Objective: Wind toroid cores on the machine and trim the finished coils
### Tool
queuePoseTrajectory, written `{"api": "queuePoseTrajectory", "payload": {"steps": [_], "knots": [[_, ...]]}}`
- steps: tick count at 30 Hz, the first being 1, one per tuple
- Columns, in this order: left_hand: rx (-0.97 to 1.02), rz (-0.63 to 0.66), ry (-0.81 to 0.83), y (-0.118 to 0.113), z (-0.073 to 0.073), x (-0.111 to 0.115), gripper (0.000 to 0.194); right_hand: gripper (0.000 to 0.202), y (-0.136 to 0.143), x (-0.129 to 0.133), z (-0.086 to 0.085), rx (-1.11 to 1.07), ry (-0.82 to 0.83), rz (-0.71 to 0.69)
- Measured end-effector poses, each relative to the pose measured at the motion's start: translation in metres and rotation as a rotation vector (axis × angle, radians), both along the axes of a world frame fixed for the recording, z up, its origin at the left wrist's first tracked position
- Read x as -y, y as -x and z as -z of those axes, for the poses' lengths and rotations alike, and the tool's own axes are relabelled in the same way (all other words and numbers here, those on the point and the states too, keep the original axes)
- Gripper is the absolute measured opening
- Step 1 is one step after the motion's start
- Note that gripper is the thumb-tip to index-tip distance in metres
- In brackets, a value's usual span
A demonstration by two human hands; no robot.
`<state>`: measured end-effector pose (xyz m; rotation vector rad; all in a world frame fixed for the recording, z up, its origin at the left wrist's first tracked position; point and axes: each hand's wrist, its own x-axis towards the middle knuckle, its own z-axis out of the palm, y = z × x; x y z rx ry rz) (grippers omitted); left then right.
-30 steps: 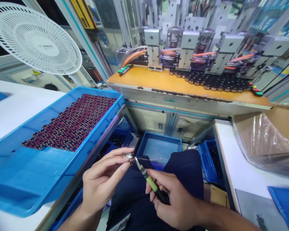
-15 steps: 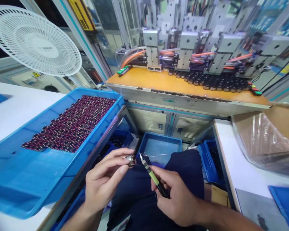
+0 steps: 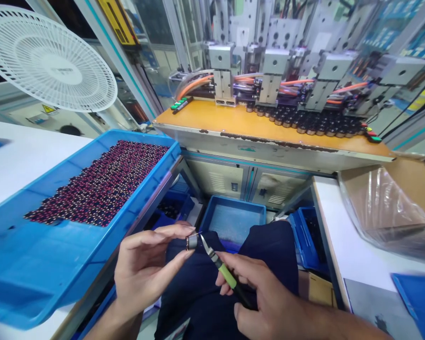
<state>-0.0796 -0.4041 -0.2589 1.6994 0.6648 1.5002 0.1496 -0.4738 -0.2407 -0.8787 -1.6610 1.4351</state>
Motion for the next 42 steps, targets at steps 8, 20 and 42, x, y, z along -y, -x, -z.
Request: {"api": "queuePoseTrajectory", "payload": {"steps": [8, 20, 42], "knots": [[-0.007, 0.019, -0.012, 0.001, 0.0, 0.0, 0.06, 0.077, 0.006, -0.003, -0.002, -0.063, 0.079, -0.007], [-0.012, 0.018, 0.049, 0.002, 0.001, 0.003, 0.058, 0.059, 0.01, -0.006, -0.007, -0.017, 0.129, 0.012], [0.282, 0.092, 0.648, 0.029, 0.012, -0.006, 0.016, 0.057, 0.009, -0.044, -0.011, 0.601, -0.225, 0.135]]}}
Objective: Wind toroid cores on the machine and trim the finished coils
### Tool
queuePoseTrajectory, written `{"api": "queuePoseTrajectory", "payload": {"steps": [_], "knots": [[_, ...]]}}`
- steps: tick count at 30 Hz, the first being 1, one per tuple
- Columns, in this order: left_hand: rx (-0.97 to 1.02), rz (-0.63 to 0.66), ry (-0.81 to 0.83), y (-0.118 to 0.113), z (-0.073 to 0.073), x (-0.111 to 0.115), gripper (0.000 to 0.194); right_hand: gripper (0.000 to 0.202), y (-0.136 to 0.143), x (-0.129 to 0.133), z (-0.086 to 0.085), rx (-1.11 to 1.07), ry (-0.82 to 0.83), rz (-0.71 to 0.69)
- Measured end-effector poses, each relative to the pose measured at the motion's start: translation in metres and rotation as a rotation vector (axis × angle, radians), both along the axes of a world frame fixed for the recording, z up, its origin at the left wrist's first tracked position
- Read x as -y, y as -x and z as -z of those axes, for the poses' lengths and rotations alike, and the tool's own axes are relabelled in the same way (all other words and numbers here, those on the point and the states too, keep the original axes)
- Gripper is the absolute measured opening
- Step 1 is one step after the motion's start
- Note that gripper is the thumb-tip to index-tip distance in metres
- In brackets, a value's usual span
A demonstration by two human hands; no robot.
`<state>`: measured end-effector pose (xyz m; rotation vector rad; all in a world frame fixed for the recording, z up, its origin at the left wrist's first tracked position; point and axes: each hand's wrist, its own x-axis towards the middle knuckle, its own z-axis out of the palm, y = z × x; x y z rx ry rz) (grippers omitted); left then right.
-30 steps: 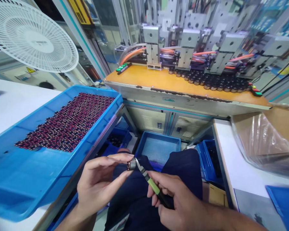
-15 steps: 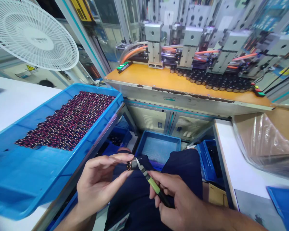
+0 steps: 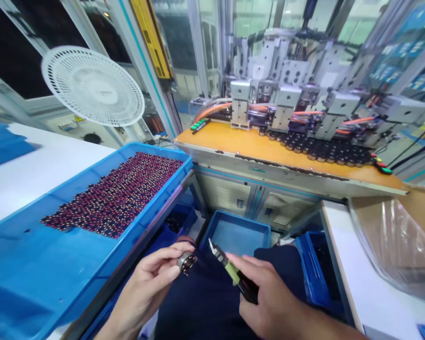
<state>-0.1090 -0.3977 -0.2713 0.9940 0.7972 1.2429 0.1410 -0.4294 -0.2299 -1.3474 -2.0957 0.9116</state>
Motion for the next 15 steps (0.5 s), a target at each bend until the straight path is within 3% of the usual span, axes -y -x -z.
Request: {"api": "queuePoseTrajectory", "payload": {"steps": [3, 6, 10, 12, 15], "knots": [[0.036, -0.059, 0.177, 0.017, 0.007, -0.002, 0.029, 0.063, -0.007, -0.063, -0.024, 0.163, -0.37, 0.045], [-0.069, -0.082, 0.205, 0.036, 0.004, 0.001, 0.033, 0.064, -0.013, -0.155, -0.057, 0.352, -0.642, 0.179], [-0.238, -0.176, 0.201, 0.075, -0.01, 0.004, 0.03, 0.053, -0.003, -0.264, -0.081, 0.675, -0.542, 0.302], [-0.339, -0.275, 0.215, 0.104, -0.015, 0.003, 0.033, 0.049, 0.01, -0.297, -0.08, 0.684, -0.523, 0.296], [-0.555, -0.43, 0.262, 0.155, -0.014, -0.004, 0.046, 0.053, 0.026, -0.328, -0.071, 0.672, -0.538, 0.285]]}}
